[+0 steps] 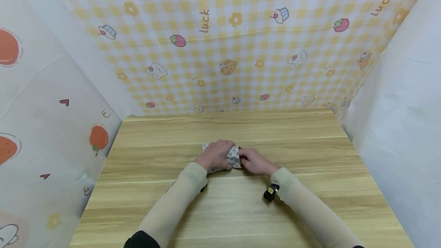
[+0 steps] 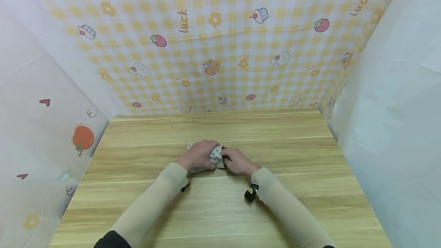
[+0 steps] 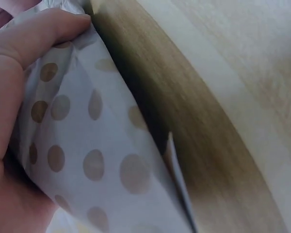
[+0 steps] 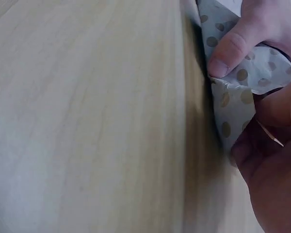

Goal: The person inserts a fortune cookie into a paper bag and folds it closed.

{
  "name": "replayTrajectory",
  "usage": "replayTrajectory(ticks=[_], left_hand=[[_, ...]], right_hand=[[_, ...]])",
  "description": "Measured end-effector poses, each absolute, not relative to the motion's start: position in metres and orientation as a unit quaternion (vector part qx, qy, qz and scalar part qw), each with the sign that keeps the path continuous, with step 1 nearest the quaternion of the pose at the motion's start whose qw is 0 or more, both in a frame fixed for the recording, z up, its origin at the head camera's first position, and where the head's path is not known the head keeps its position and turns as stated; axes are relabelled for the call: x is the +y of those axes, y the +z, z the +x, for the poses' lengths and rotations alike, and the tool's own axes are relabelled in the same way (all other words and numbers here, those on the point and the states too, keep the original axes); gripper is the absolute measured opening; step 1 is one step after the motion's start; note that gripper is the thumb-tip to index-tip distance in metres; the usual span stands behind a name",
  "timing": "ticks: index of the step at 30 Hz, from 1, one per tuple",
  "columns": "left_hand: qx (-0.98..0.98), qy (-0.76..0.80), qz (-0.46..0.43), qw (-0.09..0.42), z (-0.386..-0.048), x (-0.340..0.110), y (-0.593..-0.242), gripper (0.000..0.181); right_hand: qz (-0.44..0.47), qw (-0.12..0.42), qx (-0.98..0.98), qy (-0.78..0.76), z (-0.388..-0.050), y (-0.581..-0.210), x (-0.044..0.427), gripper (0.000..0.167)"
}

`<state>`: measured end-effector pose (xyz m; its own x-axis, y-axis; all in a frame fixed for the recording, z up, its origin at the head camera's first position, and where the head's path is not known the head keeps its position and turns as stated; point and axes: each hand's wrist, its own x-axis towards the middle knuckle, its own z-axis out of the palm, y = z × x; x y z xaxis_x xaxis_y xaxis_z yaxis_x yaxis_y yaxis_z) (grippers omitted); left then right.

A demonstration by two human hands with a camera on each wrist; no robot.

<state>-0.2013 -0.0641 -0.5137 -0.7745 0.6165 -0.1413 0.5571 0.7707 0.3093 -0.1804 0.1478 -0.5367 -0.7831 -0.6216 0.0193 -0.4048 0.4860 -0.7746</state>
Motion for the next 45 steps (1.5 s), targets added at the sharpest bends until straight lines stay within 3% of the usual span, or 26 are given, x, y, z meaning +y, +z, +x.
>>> replayTrajectory(ticks=[5, 13, 16, 20, 23, 28, 32, 35, 40, 45], left_hand=[[0.933, 0.176, 0.298, 0.101, -0.2, -0.067, -0.512, 0.08], [0.933, 0.251, 0.259, 0.025, -0.193, -0.068, -0.516, 0.091], [0.923, 0.301, 0.238, -0.008, -0.19, -0.066, -0.518, 0.094], [0.905, 0.367, 0.208, -0.05, -0.185, -0.061, -0.519, 0.098], [0.898, 0.389, 0.188, -0.081, -0.183, -0.055, -0.52, 0.1], [0.894, 0.403, 0.167, -0.104, -0.179, -0.047, -0.523, 0.102], [0.888, 0.427, 0.159, -0.062, -0.176, -0.047, -0.524, 0.109], [0.866, 0.475, 0.157, 0.014, -0.175, -0.054, -0.521, 0.113], [0.777, 0.592, 0.15, 0.151, -0.176, -0.074, -0.513, 0.105], [0.744, 0.622, 0.148, 0.194, -0.18, -0.085, -0.512, 0.091]], right_hand=[[-0.253, 0.077, 0.852, -0.451, -0.176, -0.528, 0.155, 0.017], [-0.145, -0.046, 0.83, -0.537, -0.172, -0.522, 0.163, 0.045], [-0.104, -0.03, 0.827, -0.552, -0.17, -0.525, 0.164, 0.063], [-0.076, 0.037, 0.82, -0.567, -0.166, -0.53, 0.159, 0.077], [-0.073, 0.066, 0.808, -0.581, -0.164, -0.532, 0.151, 0.07], [-0.063, 0.056, 0.8, -0.594, -0.163, -0.532, 0.142, 0.049], [-0.06, 0.052, 0.801, -0.593, -0.163, -0.529, 0.143, 0.044], [-0.07, 0.059, 0.794, -0.601, -0.165, -0.529, 0.146, 0.044], [-0.099, 0.078, 0.77, -0.625, -0.169, -0.531, 0.153, 0.042], [-0.129, 0.09, 0.764, -0.626, -0.168, -0.531, 0.157, 0.035]])
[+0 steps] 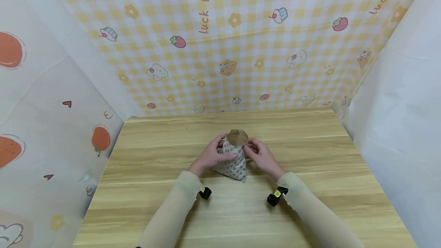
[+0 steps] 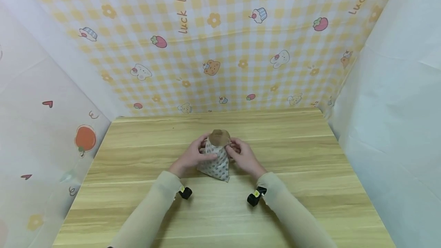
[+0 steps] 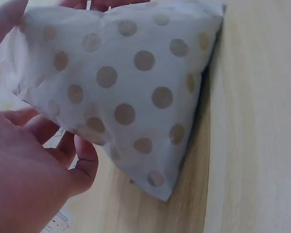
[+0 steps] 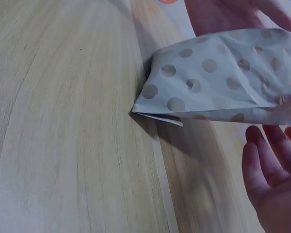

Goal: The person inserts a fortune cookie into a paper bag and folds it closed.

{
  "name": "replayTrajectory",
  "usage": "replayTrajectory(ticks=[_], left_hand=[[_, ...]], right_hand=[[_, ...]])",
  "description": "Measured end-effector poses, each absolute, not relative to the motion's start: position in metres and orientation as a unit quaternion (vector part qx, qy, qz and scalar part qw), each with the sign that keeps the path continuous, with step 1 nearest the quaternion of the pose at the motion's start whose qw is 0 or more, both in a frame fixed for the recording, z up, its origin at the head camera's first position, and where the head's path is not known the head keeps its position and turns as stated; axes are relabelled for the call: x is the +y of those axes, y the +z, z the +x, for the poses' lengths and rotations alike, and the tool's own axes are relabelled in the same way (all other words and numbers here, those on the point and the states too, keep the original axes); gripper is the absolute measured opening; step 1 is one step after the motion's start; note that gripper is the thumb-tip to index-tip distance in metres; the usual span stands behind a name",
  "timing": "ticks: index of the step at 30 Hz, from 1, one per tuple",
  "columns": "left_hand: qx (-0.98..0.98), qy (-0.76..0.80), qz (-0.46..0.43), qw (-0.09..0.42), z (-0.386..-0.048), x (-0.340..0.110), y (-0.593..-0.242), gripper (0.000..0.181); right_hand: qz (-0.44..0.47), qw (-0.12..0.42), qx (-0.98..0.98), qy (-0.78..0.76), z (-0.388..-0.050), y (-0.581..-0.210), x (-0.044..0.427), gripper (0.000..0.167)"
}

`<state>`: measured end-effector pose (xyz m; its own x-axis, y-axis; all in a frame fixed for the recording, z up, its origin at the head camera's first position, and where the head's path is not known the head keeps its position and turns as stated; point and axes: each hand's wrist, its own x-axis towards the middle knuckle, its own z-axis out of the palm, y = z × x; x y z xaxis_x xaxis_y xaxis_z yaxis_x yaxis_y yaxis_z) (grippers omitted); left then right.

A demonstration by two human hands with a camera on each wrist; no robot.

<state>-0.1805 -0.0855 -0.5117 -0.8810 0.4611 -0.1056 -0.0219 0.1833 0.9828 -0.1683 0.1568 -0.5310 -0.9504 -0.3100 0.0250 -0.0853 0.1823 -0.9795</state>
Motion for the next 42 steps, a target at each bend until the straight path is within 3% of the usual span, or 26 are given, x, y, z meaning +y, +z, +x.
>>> replayTrajectory(ticks=[4, 11, 24, 30, 36, 42], left_hand=[[0.746, 0.624, 0.139, 0.184, -0.18, -0.084, -0.513, 0.074], [0.749, 0.644, 0.105, 0.12, -0.178, -0.074, -0.517, 0.05], [0.726, 0.681, 0.043, 0.088, -0.174, -0.065, -0.517, 0.035], [0.719, 0.689, 0.033, 0.091, -0.173, -0.064, -0.516, 0.032], [0.713, 0.694, 0.016, 0.095, -0.172, -0.062, -0.515, 0.031], [0.7, 0.707, 0.018, 0.1, -0.172, -0.062, -0.516, 0.027]], right_hand=[[-0.156, 0.102, 0.77, -0.61, -0.166, -0.53, 0.158, 0.034], [-0.142, 0.126, 0.734, -0.652, -0.168, -0.527, 0.155, 0.054], [-0.108, 0.096, 0.749, -0.646, -0.172, -0.52, 0.15, 0.041], [-0.114, 0.089, 0.767, -0.626, -0.174, -0.517, 0.15, 0.034], [-0.111, 0.075, 0.778, -0.614, -0.176, -0.515, 0.152, 0.016], [-0.103, 0.071, 0.771, -0.624, -0.178, -0.511, 0.154, 0.015]])
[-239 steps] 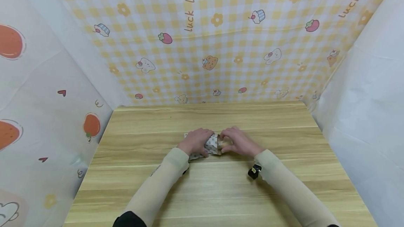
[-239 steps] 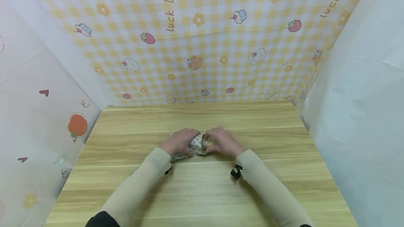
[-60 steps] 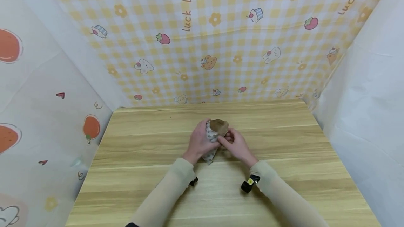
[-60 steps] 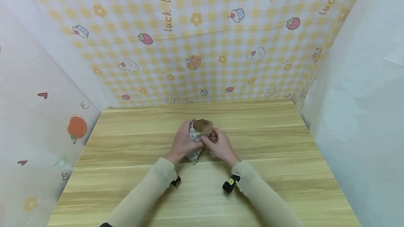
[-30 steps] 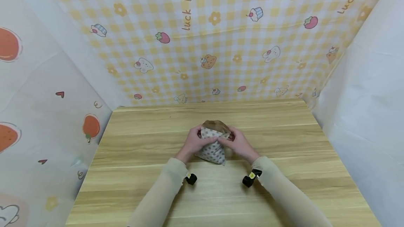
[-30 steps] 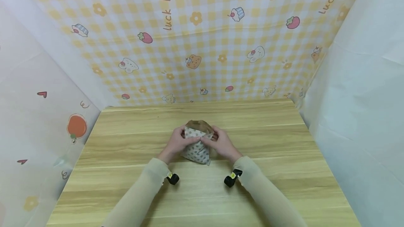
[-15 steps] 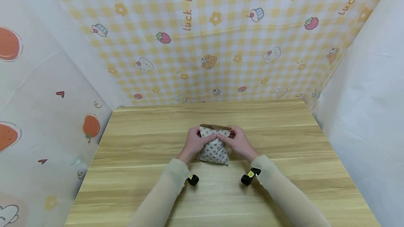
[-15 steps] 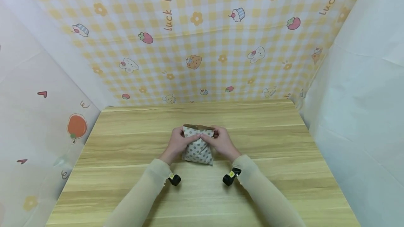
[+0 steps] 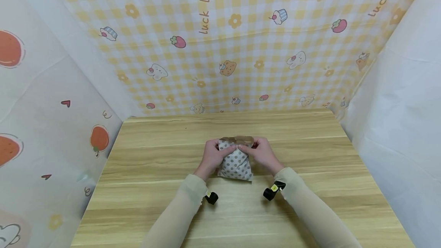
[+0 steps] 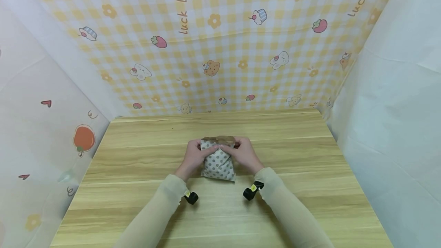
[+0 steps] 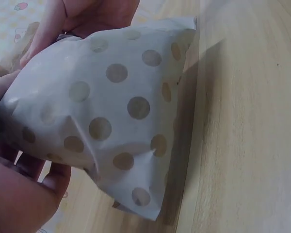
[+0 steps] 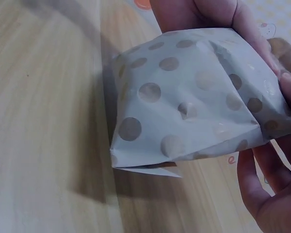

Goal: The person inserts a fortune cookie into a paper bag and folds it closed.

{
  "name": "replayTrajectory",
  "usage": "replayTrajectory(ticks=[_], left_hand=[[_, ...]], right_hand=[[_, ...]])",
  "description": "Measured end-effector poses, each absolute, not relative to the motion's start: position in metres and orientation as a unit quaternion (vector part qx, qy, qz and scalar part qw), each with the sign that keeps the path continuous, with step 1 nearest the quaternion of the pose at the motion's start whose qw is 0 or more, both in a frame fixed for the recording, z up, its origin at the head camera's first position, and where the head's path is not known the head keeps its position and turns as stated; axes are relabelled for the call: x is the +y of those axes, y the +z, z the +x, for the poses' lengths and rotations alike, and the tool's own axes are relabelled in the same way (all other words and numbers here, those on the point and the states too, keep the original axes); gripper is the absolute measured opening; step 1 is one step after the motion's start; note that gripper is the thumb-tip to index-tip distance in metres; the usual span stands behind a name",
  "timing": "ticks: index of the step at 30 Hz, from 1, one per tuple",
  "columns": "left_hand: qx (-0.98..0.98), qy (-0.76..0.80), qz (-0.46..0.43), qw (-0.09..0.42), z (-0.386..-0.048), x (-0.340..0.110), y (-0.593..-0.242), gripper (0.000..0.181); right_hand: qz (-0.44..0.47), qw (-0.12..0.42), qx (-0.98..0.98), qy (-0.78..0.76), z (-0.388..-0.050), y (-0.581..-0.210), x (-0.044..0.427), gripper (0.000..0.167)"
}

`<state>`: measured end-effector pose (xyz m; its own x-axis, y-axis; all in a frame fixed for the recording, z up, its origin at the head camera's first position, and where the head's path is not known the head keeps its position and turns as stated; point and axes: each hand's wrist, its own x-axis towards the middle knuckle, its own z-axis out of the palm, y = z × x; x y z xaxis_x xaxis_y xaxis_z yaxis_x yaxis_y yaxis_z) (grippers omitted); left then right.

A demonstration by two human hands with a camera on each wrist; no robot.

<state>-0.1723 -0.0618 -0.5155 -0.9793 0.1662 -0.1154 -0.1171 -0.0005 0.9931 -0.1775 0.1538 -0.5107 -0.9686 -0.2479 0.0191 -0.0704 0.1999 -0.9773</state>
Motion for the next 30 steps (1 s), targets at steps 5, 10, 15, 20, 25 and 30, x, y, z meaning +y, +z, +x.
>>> replayTrajectory(ticks=[5, 10, 15, 20, 25, 30], left_hand=[[0.697, 0.712, 0.002, 0.092, -0.172, -0.066, -0.515, 0.026], [0.696, 0.713, 0.01, 0.083, -0.173, -0.07, -0.513, 0.029], [0.698, 0.712, 0.027, 0.08, -0.173, -0.073, -0.515, 0.03], [0.692, 0.719, 0.028, 0.067, -0.172, -0.074, -0.513, 0.025], [0.684, 0.727, 0.021, 0.057, -0.172, -0.074, -0.513, 0.032], [0.687, 0.723, 0.03, 0.067, -0.173, -0.077, -0.513, 0.026]], right_hand=[[-0.108, 0.057, 0.776, -0.619, -0.179, -0.509, 0.159, 0.02], [-0.132, 0.044, 0.767, -0.627, -0.181, -0.509, 0.164, 0.015], [-0.141, 0.054, 0.751, -0.643, -0.182, -0.508, 0.167, 0.016], [-0.138, 0.054, 0.759, -0.634, -0.183, -0.508, 0.171, 0.02], [-0.138, 0.065, 0.77, -0.619, -0.183, -0.507, 0.173, 0.021], [-0.138, 0.061, 0.779, -0.608, -0.184, -0.506, 0.176, 0.019]])
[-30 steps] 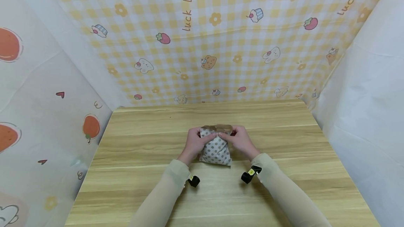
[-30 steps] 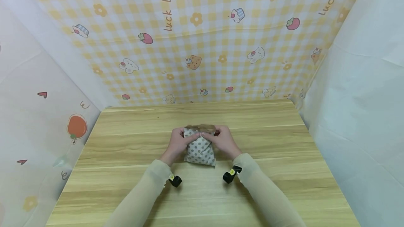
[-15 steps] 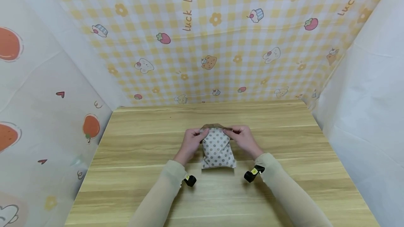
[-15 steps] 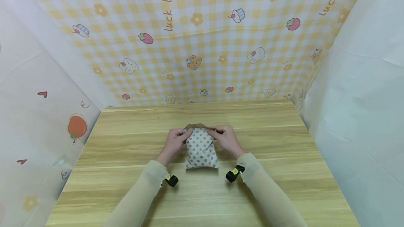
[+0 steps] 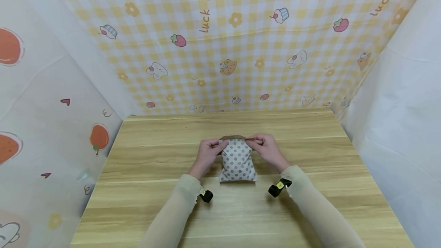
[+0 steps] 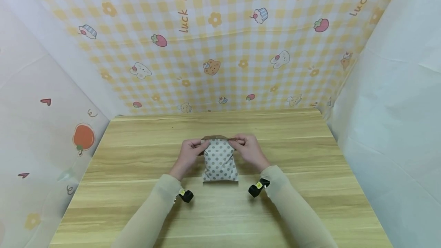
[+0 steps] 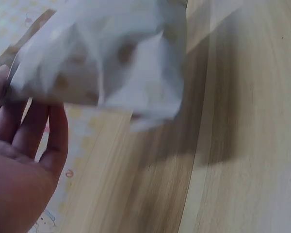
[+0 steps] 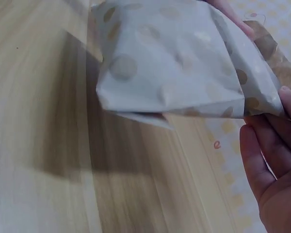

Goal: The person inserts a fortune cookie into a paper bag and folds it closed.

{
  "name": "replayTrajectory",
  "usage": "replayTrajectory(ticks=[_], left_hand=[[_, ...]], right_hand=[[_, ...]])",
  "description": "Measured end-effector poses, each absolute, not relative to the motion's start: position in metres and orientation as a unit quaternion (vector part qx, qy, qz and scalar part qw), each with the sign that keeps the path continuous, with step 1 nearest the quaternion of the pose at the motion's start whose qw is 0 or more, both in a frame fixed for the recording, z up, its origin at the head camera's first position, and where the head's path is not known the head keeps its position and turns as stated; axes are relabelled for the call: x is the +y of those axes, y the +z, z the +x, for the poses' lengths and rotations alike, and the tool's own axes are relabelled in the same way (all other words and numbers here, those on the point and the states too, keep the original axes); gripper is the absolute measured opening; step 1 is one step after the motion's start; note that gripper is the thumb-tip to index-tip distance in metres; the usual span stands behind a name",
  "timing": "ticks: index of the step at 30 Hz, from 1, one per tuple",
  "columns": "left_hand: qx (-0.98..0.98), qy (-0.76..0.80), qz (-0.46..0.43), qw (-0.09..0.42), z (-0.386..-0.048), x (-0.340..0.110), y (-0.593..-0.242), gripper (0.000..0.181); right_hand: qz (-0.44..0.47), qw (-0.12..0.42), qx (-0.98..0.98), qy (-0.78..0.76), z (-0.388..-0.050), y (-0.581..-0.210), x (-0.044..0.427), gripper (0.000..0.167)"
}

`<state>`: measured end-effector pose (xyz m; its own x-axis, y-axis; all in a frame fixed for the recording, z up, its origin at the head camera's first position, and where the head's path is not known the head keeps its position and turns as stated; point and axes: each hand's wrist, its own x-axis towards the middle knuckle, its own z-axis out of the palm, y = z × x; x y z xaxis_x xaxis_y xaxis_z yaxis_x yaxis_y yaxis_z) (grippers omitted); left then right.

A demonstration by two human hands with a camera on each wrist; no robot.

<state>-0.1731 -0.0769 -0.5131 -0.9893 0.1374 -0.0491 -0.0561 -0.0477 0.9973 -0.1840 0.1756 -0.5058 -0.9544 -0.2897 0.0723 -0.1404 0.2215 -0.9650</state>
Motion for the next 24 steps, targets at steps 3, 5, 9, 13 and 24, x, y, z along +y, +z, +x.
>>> replayTrajectory(ticks=[3, 5, 9, 13, 24], left_hand=[[0.689, 0.721, 0.039, 0.072, -0.1738, -0.0793, -0.5137, 0.02], [0.692, 0.717, 0.043, 0.072, -0.1738, -0.0806, -0.5138, 0.022], [0.688, 0.721, 0.033, 0.072, -0.1739, -0.0819, -0.5144, 0.022], [0.684, 0.725, 0.025, 0.071, -0.1751, -0.0823, -0.5166, 0.02], [0.654, 0.751, 0.036, 0.084, -0.1756, -0.0844, -0.5182, 0.028]], right_hand=[[-0.144, 0.051, 0.781, -0.606, -0.1849, -0.5055, 0.177, 0.018], [-0.151, 0.047, 0.778, -0.608, -0.1852, -0.5051, 0.1775, 0.018], [-0.152, 0.049, 0.772, -0.615, -0.1845, -0.504, 0.1781, 0.019], [-0.15, 0.055, 0.765, -0.624, -0.185, -0.5034, 0.1792, 0.022], [-0.177, 0.066, 0.715, -0.673, -0.1896, -0.5106, 0.1835, 0.024]])
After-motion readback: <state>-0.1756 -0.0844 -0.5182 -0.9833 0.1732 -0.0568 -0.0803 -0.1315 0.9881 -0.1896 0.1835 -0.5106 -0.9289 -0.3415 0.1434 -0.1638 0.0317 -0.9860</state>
